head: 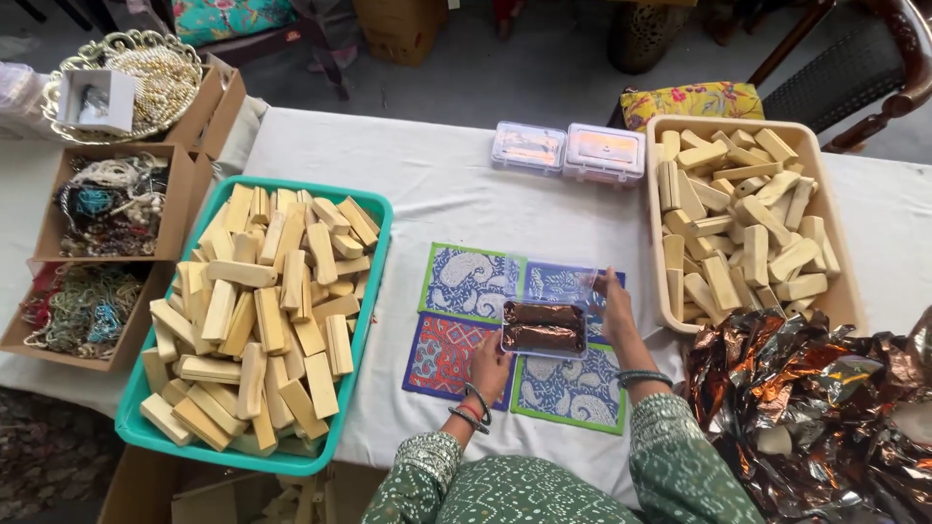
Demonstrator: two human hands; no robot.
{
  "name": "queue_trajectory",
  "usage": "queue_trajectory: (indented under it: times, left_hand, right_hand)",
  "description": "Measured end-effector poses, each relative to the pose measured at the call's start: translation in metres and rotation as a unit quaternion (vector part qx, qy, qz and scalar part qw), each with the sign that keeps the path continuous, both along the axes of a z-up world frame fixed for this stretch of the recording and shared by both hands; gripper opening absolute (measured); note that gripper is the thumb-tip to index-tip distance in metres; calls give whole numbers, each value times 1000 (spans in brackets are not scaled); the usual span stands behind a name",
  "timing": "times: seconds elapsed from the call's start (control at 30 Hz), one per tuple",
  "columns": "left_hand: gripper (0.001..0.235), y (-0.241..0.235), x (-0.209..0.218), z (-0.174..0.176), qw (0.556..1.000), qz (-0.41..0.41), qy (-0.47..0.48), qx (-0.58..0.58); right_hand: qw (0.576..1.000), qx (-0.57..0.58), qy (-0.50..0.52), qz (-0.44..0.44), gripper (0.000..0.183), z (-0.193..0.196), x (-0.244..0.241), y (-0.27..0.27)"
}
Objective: The person wipes rectangular wooden blocks with a white cloth and then wraps them in copper-colored foil. They place the wrapped items into small plastic containers on a table covered with a white cloth.
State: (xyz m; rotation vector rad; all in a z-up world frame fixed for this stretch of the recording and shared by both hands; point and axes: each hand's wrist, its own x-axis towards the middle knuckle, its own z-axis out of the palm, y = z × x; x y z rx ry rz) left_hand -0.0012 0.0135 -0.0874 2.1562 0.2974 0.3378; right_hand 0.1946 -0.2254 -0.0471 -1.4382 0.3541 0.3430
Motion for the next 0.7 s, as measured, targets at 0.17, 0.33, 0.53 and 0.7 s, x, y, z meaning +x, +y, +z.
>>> queue_trajectory:
  times: [0.17, 0.33, 0.53, 0.7]
  left_hand:
    - [48, 12, 7, -23, 945, 26, 108, -308]
    - [48, 19, 15, 3, 849, 79, 179, -491]
    - [30, 21, 26, -15, 980, 0, 97, -172]
    - [25, 18, 20, -14, 957, 8, 161, -243]
  right_hand:
    - [976, -117, -110, 148, 31, 28, -66, -18]
    - [893, -321, -205, 240, 39, 55, -105, -8]
    - [884, -317, -275, 209, 42, 45, -106, -4]
    - [940, -221, -189, 180, 47, 50, -122, 1]
